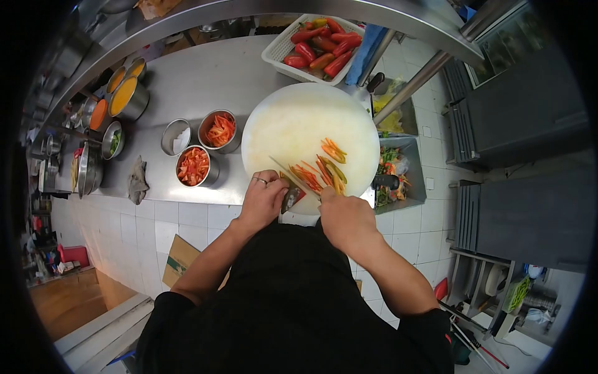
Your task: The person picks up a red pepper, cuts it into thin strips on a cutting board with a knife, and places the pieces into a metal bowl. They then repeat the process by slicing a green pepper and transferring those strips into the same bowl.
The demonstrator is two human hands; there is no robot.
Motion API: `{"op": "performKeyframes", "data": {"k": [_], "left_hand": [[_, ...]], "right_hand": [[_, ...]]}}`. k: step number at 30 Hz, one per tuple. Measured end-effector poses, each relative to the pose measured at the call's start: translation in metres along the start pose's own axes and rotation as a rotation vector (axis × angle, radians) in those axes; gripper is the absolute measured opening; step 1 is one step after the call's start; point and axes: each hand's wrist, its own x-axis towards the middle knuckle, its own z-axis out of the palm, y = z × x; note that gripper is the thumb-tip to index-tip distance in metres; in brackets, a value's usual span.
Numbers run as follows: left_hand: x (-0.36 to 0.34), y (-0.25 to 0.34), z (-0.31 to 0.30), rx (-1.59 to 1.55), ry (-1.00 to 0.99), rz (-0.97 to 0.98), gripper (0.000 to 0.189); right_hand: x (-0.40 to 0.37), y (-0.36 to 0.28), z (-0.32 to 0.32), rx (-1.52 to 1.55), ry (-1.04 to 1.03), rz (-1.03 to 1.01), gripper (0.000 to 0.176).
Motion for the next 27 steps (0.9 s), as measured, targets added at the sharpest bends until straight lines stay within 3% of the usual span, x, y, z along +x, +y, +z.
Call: {"op": "performKeyframes", "data": {"k": [9,12,15,18,21,27], "left_hand": [[-0.002,0.003,0.002,0.089,-0.035,-0.037,0.013],[-0.003,0.004,0.005,0.09,-0.015,-0.048,0.013],[-0.002,0.005,0.008,0.088,0.017,-0.042,0.013],[-0.003,0.004,0.006,0.108,0.024,-0.035,0.013],[-0.007,0.001,0.01,0.127,0.028,-0.014,0.015],[-0.007,-0.004,-0.006,0.025,-0.019,0.054,0.021]], "right_hand": [[0.008,-0.002,0.009,-0.021,0.087,-0.09,0.013],[-0.007,-0.015,-0.012,-0.037,-0.083,0.037,0.031],[0.017,-0.003,0.017,0.029,0.02,-0.027,0.031],[0.007,-0.004,0.003,0.017,-0.026,-0.019,0.032],[-0.002,-0.011,0.006,-0.012,-0.01,0.003,0.017],[0.02,0.014,0.013,0.048,0.086,-0.059,0.017]]}}
